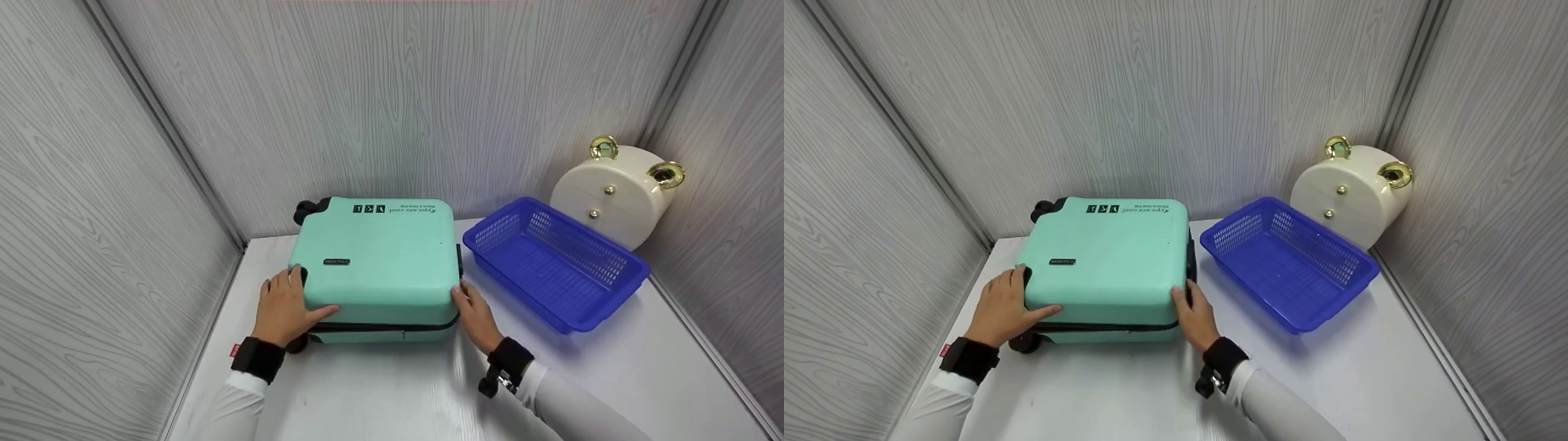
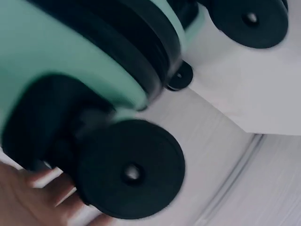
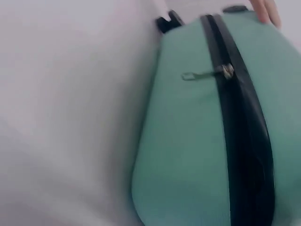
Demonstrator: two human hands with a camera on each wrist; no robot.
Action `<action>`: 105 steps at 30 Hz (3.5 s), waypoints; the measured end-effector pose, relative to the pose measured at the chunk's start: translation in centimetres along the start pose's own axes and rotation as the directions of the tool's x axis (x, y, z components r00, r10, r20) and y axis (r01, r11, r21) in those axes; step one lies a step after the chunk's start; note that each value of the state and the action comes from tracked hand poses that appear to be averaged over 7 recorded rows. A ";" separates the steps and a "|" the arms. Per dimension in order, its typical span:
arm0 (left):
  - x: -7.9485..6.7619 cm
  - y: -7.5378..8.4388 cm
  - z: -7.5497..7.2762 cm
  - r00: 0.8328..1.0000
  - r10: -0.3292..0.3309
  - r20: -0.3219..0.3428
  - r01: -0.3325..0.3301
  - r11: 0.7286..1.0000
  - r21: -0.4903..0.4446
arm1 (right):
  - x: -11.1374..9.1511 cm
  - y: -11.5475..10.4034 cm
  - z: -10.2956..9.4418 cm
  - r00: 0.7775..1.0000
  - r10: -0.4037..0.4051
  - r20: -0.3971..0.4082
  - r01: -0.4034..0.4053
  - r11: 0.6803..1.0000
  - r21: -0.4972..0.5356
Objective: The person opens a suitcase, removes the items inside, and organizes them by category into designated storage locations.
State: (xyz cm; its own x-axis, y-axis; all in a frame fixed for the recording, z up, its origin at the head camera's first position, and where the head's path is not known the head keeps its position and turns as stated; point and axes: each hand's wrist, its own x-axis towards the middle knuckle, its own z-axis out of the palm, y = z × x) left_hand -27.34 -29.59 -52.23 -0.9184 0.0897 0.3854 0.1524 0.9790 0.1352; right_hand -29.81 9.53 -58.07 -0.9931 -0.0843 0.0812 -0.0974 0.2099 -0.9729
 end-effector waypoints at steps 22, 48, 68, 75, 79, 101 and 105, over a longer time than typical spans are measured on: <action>-1.4 -0.6 0.1 0.984 0.178 -0.015 -0.176 0.982 0.071 | 1.3 1.0 -0.7 0.987 -0.159 -0.002 0.154 0.959 -0.237; -2.1 4.3 0.7 0.968 0.186 -0.171 -0.197 0.979 -0.049 | 5.3 0.8 -1.1 0.992 -0.128 -0.018 0.102 0.858 -0.503; -1.7 6.2 1.5 0.964 0.142 -0.226 -0.148 0.989 -0.010 | 4.7 3.2 2.6 0.980 -0.197 0.009 0.180 0.879 -0.442; -1.9 7.6 1.8 0.951 0.134 -0.280 -0.119 0.990 0.071 | 5.4 3.1 2.2 0.974 -0.227 0.023 0.214 0.872 -0.440; -1.8 8.7 2.0 0.943 0.135 -0.305 -0.099 0.986 0.131 | 5.9 2.7 1.7 0.972 -0.222 0.075 0.231 0.853 -0.469; -1.7 19.1 -0.7 0.956 0.037 -0.290 0.072 0.932 0.354 | 0.6 0.5 1.0 0.870 -0.420 0.259 0.494 0.737 -0.461; -1.7 20.9 -0.8 0.953 0.034 -0.300 0.093 0.912 0.398 | -1.2 0.0 1.3 0.837 -0.456 0.302 0.547 0.705 -0.452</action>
State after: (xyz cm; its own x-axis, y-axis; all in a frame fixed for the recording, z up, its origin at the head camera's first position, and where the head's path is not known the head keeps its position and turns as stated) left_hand -22.30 -9.47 -49.31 -0.7605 0.0640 0.6461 -0.0918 0.9745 -0.2045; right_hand -28.51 8.34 -58.43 -0.7674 -0.4601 0.4465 -0.6411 0.5421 -0.5432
